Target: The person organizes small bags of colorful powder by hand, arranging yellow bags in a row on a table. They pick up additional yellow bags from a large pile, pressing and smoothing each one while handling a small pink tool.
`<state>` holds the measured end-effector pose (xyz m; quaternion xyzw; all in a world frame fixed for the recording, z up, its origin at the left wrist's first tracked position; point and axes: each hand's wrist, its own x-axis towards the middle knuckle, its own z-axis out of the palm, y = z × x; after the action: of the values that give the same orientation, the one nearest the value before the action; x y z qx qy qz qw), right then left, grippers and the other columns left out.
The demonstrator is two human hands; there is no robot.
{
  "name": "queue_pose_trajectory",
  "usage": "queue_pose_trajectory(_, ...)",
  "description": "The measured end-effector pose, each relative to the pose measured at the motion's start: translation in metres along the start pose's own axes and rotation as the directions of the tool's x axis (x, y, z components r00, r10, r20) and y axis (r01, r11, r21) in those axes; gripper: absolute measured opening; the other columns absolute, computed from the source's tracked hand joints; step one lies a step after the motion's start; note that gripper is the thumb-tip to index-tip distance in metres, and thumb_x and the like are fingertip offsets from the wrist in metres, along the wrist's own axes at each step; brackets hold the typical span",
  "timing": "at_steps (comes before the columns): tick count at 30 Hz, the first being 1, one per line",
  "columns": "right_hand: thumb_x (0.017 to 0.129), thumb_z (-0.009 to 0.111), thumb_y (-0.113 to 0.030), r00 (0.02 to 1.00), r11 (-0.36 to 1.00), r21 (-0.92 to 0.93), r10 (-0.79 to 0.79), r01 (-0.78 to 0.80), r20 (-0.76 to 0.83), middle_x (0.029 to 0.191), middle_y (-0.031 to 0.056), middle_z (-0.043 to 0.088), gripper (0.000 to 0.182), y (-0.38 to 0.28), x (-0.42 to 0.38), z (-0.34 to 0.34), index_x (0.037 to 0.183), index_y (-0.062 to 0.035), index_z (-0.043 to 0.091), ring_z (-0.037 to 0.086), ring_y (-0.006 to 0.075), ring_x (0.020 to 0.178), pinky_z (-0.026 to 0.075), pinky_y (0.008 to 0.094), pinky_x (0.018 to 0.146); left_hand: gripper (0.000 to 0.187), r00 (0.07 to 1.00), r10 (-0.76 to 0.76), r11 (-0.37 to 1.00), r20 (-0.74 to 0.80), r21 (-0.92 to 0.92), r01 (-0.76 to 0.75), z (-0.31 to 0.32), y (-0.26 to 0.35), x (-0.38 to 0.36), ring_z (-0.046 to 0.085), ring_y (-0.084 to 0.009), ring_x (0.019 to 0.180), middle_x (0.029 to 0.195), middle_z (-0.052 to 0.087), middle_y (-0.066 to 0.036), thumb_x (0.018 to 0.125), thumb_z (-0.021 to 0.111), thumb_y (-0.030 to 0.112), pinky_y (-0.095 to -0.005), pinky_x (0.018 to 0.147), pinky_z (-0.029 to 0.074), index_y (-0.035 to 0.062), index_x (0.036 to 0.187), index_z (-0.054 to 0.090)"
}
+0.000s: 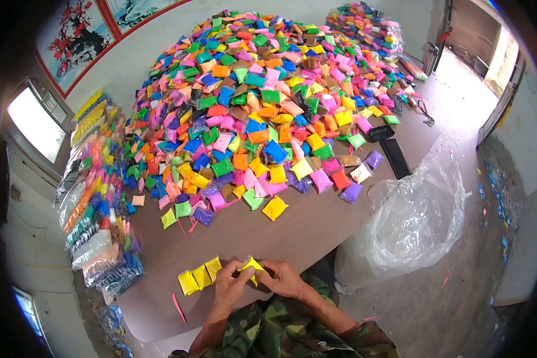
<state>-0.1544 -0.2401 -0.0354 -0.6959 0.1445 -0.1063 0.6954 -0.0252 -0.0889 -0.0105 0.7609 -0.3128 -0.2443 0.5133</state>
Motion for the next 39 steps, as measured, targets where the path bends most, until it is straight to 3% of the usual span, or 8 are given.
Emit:
queue_pose_trajectory(3, 0.102, 0.067, -0.022, 0.999, 0.999, 0.031, -0.015, 0.016, -0.039, 0.088, 0.0077, 0.070, 0.025, -0.005, 0.000, 0.002, 0.112, -0.0003, 0.072, 0.060, 0.0120, 0.078, 0.052, 0.0327, 0.072, 0.022, 0.997, 0.002, 0.995, -0.072, -0.102, -0.009, 0.005, -0.017, 0.001, 0.063, -0.0076, 0.084, 0.090, 0.072, -0.003, 0.096, 0.078, 0.019, -0.0278, 0.075, 0.053, -0.0014, 0.103, 0.072)
queue_pose_trajectory(6, 0.102, 0.067, -0.021, 0.999, 1.000, 0.029, -0.007, 0.008, -0.036, 0.088, 0.0072, 0.070, 0.024, -0.006, -0.001, 0.002, 0.113, 0.0000, 0.072, 0.060, 0.0111, 0.079, 0.052, 0.0318, 0.072, 0.023, 0.998, -0.068, 0.974, 0.006, -0.215, 0.068, 0.002, -0.020, 0.002, 0.062, -0.0069, 0.084, 0.089, 0.072, -0.003, 0.096, 0.078, 0.019, -0.0271, 0.074, 0.052, -0.0014, 0.104, 0.072)
queue_pose_trajectory(9, 0.101, 0.068, -0.020, 0.999, 0.999, 0.002, -0.033, 0.033, -0.010, 0.087, 0.0068, 0.069, 0.024, 0.001, 0.001, 0.000, 0.113, 0.0004, 0.072, 0.059, 0.0102, 0.079, 0.052, 0.0309, 0.072, 0.022, 0.996, -0.077, 0.959, -0.033, -0.275, 0.065, 0.005, 0.000, 0.000, 0.061, -0.0065, 0.084, 0.089, 0.071, -0.003, 0.096, 0.078, 0.018, -0.0267, 0.074, 0.051, -0.0016, 0.105, 0.072)
queue_pose_trajectory(12, 0.099, 0.071, -0.019, 1.000, 1.000, 0.001, -0.004, 0.004, 0.029, 0.084, 0.0059, 0.067, 0.024, 0.009, 0.001, -0.002, 0.113, 0.0008, 0.072, 0.059, 0.0099, 0.077, 0.052, 0.0309, 0.070, 0.021, 0.998, -0.056, 0.994, -0.018, -0.093, 0.054, -0.002, -0.004, 0.001, 0.061, -0.0062, 0.083, 0.090, 0.070, 0.001, 0.098, 0.077, 0.016, -0.0252, 0.074, 0.051, -0.0015, 0.107, 0.073)
queue_pose_trajectory(15, 0.098, 0.072, -0.019, 1.000, 0.999, -0.047, -0.009, 0.009, -0.003, 0.082, 0.0054, 0.067, 0.024, 0.003, 0.002, 0.001, 0.112, 0.0008, 0.072, 0.058, 0.0100, 0.075, 0.052, 0.0313, 0.069, 0.022, 0.998, -0.037, 0.999, -0.048, -0.030, 0.036, -0.001, 0.002, 0.002, 0.062, -0.0073, 0.083, 0.090, 0.071, -0.001, 0.097, 0.077, 0.018, -0.0265, 0.074, 0.052, -0.0017, 0.107, 0.073)
queue_pose_trajectory(25, 0.099, 0.071, -0.015, 0.999, 0.999, -0.007, 0.040, -0.039, 0.011, 0.083, 0.0019, 0.067, 0.021, -0.003, 0.002, -0.002, 0.113, 0.0009, 0.073, 0.057, 0.0075, 0.075, 0.048, 0.0280, 0.066, 0.024, 0.997, -0.078, 0.979, 0.003, -0.188, 0.078, -0.002, -0.007, 0.002, 0.061, -0.0066, 0.085, 0.091, 0.071, 0.000, 0.099, 0.077, 0.018, -0.0252, 0.077, 0.051, -0.0031, 0.109, 0.072)
queue_pose_trajectory(34, 0.101, 0.069, -0.013, 0.999, 0.998, 0.068, -0.001, -0.001, 0.038, 0.089, 0.0030, 0.067, 0.020, -0.004, 0.001, -0.005, 0.114, 0.0014, 0.073, 0.057, 0.0082, 0.079, 0.049, 0.0275, 0.069, 0.014, 0.986, -0.157, 0.918, 0.050, -0.362, 0.164, 0.002, -0.014, 0.005, 0.055, -0.0036, 0.081, 0.088, 0.065, 0.004, 0.101, 0.074, 0.014, -0.0235, 0.073, 0.046, 0.0005, 0.100, 0.072)
queue_pose_trajectory(39, 0.102, 0.068, -0.014, 0.998, 0.998, 0.053, 0.028, -0.031, 0.058, 0.089, 0.0028, 0.066, 0.020, -0.001, -0.001, -0.006, 0.113, 0.0022, 0.072, 0.057, 0.0086, 0.080, 0.049, 0.0275, 0.070, 0.019, 0.985, -0.170, 0.907, 0.025, -0.388, 0.167, 0.002, -0.005, 0.005, 0.060, -0.0041, 0.085, 0.091, 0.070, 0.003, 0.101, 0.075, 0.018, -0.0233, 0.077, 0.050, -0.0005, 0.104, 0.073)
